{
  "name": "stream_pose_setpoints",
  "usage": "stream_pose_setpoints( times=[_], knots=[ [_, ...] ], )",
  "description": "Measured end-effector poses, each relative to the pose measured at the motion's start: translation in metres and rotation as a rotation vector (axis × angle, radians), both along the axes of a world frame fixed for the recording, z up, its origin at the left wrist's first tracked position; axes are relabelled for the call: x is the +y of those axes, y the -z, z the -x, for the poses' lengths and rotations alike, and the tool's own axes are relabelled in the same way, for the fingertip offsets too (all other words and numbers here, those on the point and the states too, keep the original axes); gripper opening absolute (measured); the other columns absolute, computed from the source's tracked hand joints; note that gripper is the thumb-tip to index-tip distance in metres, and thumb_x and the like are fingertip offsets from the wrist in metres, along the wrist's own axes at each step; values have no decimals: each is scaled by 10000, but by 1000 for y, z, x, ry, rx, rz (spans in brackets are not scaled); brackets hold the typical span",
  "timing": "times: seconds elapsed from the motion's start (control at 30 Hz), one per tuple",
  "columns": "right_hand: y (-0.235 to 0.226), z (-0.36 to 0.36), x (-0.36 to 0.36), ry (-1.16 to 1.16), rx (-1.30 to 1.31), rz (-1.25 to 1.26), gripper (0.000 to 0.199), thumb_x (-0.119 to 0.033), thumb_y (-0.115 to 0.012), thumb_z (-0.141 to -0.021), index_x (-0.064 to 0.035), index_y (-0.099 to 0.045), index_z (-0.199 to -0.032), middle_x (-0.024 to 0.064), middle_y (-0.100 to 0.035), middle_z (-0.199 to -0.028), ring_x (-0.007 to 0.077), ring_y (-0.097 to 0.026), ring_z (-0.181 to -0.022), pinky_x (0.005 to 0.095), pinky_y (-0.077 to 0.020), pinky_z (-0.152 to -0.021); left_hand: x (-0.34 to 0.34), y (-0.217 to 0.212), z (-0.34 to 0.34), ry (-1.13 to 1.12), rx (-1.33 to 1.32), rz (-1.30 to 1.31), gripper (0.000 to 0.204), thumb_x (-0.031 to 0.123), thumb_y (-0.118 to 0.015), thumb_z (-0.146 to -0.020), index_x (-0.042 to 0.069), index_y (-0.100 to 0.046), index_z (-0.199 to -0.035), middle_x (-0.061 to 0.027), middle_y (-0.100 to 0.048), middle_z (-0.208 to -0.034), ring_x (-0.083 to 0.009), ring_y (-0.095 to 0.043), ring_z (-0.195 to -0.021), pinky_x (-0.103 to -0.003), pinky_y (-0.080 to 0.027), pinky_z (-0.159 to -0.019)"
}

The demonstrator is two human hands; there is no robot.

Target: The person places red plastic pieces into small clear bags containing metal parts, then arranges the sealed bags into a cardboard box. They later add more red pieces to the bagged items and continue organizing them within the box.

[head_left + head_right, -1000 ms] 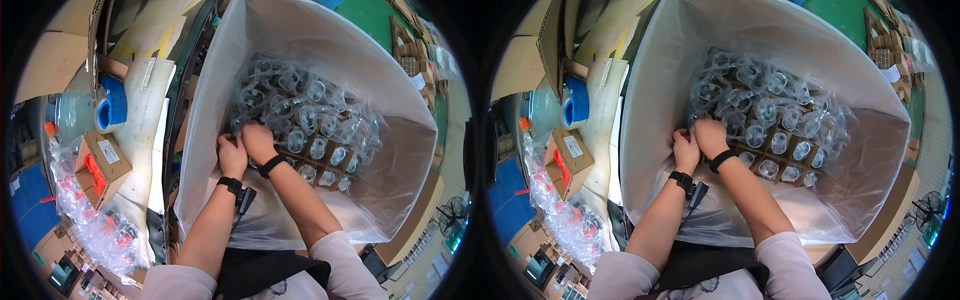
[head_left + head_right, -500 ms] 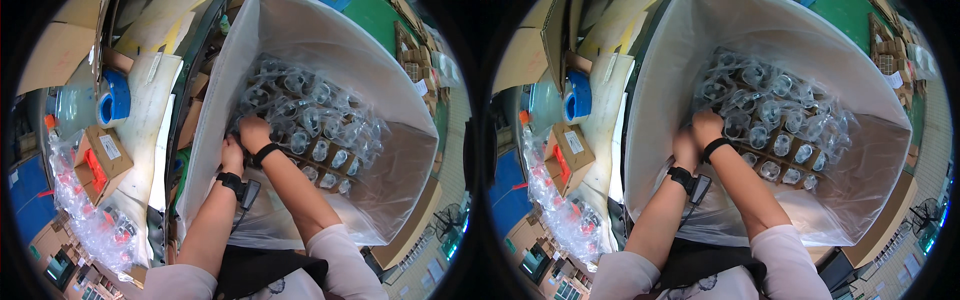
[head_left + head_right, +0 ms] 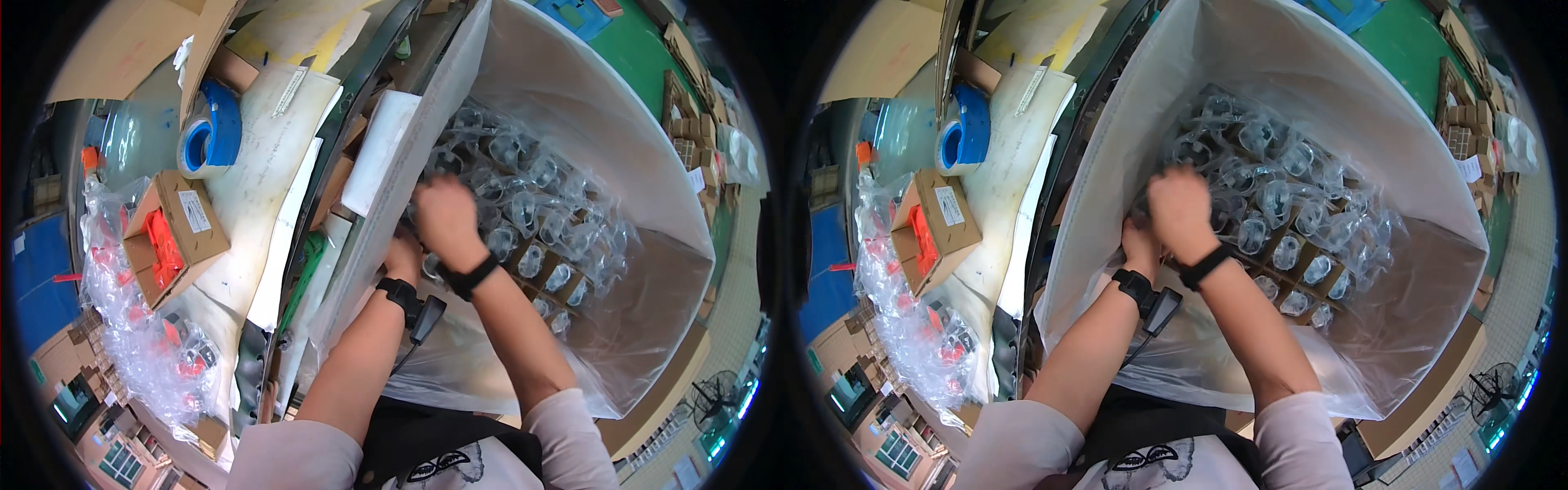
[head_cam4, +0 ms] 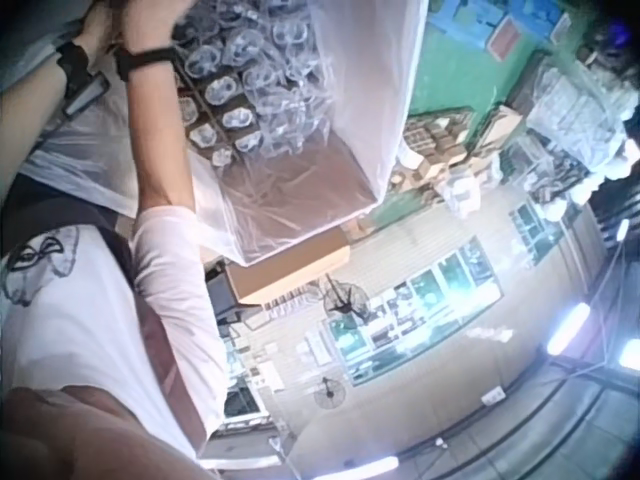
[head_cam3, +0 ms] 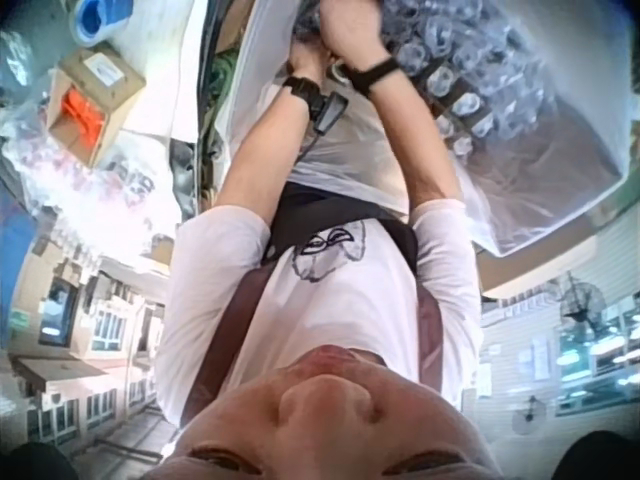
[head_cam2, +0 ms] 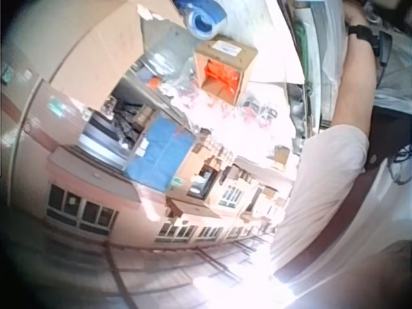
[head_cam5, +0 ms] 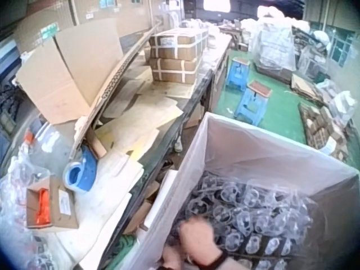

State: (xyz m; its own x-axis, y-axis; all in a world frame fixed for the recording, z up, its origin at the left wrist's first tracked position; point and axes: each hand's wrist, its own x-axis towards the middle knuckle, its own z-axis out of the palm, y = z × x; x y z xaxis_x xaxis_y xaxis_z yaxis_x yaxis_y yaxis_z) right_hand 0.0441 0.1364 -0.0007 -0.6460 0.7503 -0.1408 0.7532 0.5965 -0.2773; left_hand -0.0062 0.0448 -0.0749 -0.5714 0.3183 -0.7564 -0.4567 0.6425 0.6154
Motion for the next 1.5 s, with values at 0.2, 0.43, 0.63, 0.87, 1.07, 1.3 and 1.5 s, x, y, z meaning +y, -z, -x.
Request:
stream_pose_setpoints(
  times=[0.2,0.43,0.63,0.87,1.07,1.3,1.5],
  knots=[
    [60,30,1,-261,-218,-293,163,-198,-580,-774,-153,-736,-761,65,-652,-980,244,-525,-1067,371,-368,-879,-42,88,11,135,353,-7,221,174,-420,-980,39,-463,-1150,-109,-588,-950,-166,-566,-596,-327,-494,-494],
    [-48,-39,40,167,451,-108,96,-71,-629,-810,-22,-647,-891,114,-665,-812,270,-644,-728,362,-503,-648,0,-49,-5,-175,-159,151,563,325,-618,-853,164,-311,-1297,-73,-511,-848,-146,-486,-559,-307,-445,-450],
    [-41,-175,15,235,173,507,148,-81,-634,-797,-24,-680,-925,143,-661,-718,282,-664,-685,371,-518,-639,-7,-89,-60,-25,-452,76,306,342,-479,-951,75,-479,-800,-36,-428,-569,-144,-407,-396,-283,-320,-343],
    [92,-174,-22,292,-294,260,157,-193,-550,-820,-97,-674,-830,145,-686,-880,338,-670,-802,464,-527,-672,8,-18,-139,1033,403,-52,357,127,-534,-834,55,-566,-1182,-234,-656,-973,-398,-628,-911,-478,-511,-768],
    [67,-198,-25,484,171,504,187,-194,-604,-806,-55,-687,-900,151,-676,-949,351,-655,-871,439,-516,-732,17,-12,-134,1190,393,40,397,124,-576,-804,77,-557,-1198,-247,-649,-966,-435,-613,-916,-513,-499,-772],
    [22,-233,-18,762,583,780,217,-196,-676,-797,16,-635,-813,158,-641,-765,304,-628,-716,361,-480,-635,-6,-8,-122,811,342,-159,191,171,-616,-825,29,-636,-950,-201,-658,-879,-387,-628,-824,-450,-498,-741],
    [37,-212,-22,338,388,371,306,-198,-712,-697,-7,-632,-923,188,-633,-884,357,-629,-869,420,-505,-751,-21,-24,-119,1105,344,-282,242,241,-615,-841,14,-672,-905,-161,-663,-787,-286,-644,-725,-379,-505,-699]
  ],
)
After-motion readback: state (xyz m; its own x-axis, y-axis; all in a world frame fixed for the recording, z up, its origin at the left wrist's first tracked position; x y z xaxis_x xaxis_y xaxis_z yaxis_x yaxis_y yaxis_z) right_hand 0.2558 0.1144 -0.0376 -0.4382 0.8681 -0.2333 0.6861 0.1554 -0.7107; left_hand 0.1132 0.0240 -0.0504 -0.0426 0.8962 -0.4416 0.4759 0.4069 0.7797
